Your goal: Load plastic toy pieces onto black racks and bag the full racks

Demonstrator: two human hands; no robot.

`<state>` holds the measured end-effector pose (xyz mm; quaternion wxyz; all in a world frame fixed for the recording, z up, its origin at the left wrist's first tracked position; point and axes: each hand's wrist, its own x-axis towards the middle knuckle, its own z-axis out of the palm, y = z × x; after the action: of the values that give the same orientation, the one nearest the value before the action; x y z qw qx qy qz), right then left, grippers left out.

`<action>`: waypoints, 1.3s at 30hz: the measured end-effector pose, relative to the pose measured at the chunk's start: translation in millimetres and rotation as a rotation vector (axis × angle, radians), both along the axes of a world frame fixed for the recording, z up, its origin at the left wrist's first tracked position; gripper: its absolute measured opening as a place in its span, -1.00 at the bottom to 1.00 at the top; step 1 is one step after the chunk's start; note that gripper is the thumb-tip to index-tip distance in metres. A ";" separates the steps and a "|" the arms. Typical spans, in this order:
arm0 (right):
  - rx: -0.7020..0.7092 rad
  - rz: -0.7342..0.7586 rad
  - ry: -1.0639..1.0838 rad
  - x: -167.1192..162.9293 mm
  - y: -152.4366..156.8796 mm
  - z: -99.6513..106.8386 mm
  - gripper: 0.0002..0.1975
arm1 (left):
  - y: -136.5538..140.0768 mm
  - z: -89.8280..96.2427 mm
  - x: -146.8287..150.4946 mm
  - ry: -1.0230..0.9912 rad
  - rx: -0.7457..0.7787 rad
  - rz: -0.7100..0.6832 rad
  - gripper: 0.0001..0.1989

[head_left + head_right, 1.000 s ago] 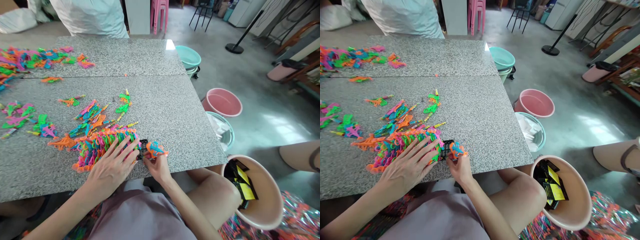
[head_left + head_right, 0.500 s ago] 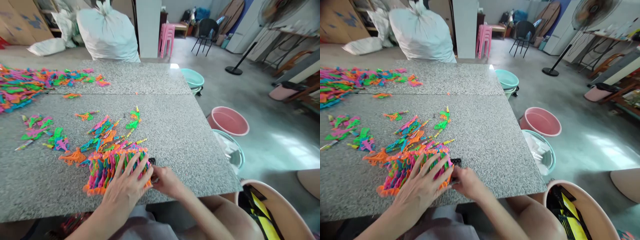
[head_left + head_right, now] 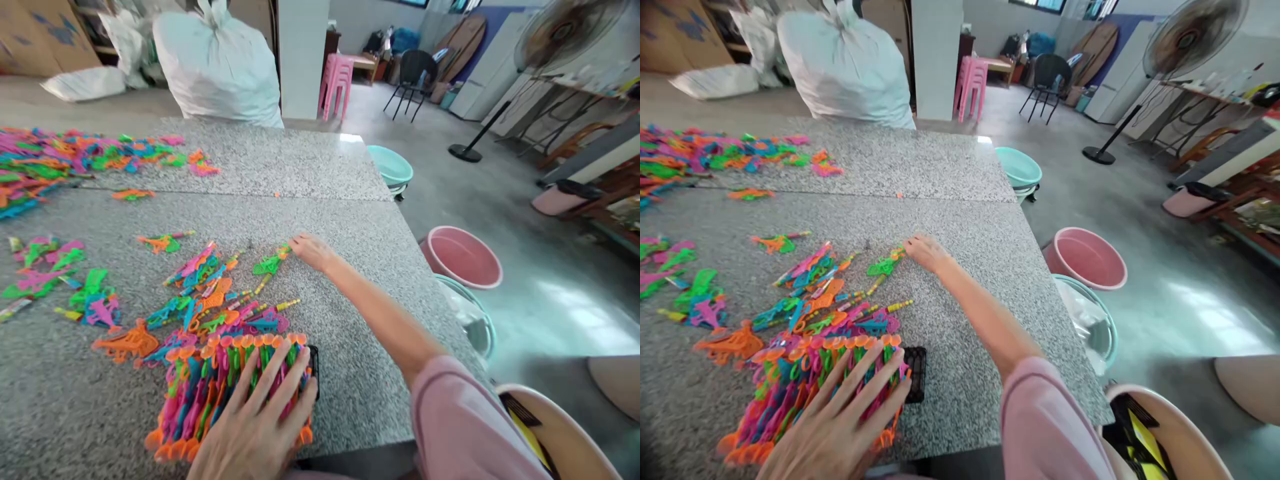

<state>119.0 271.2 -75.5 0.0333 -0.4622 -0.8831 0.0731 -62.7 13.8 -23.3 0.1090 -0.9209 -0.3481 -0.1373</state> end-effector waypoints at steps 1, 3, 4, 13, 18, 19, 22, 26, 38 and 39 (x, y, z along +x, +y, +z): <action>-0.041 -0.085 0.113 14.2 -20.3 -3.0 -0.78 | -0.6 0.0 0.7 -0.021 -0.025 0.003 -0.58; -0.208 -0.287 0.447 39.2 -68.6 -9.4 -0.80 | -1.5 1.1 2.0 -0.039 -0.075 0.008 -0.59; -0.326 -0.376 0.623 48.7 -94.2 -13.0 -0.81 | -1.8 2.4 2.3 -0.034 -0.098 0.006 -0.60; -0.398 -0.610 0.816 61.8 -213.6 -19.2 -0.84 | 1.5 17.3 -2.8 0.018 -0.155 -0.016 -0.64; -0.396 -0.391 0.953 35.4 -212.3 -15.4 -0.85 | 1.4 19.4 -0.2 0.029 -0.139 -0.001 -0.64; -0.389 -0.337 0.947 29.2 -210.5 -17.0 -0.83 | 0.8 19.6 0.4 0.023 -0.149 0.006 -0.63; -0.350 -0.194 0.827 16.3 -204.4 -21.1 -0.82 | -1.4 20.4 1.5 0.004 -0.164 0.016 -0.62; -0.307 -0.146 0.598 7.8 -201.9 -13.6 -0.81 | -2.6 21.3 3.7 -0.020 -0.187 0.034 -0.61; -0.174 -0.004 0.341 0.1 -103.8 9.0 -0.63 | 5.0 6.3 3.5 0.024 -0.102 -0.047 -0.62; -0.074 -0.025 0.275 -9.1 -87.4 10.2 -0.60 | 4.7 5.4 3.6 0.018 -0.096 -0.041 -0.62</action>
<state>109.9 183.9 -65.3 0.1375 -0.4598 -0.8611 0.1679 -59.1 18.5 -17.9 0.0650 -0.9333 -0.3342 -0.1144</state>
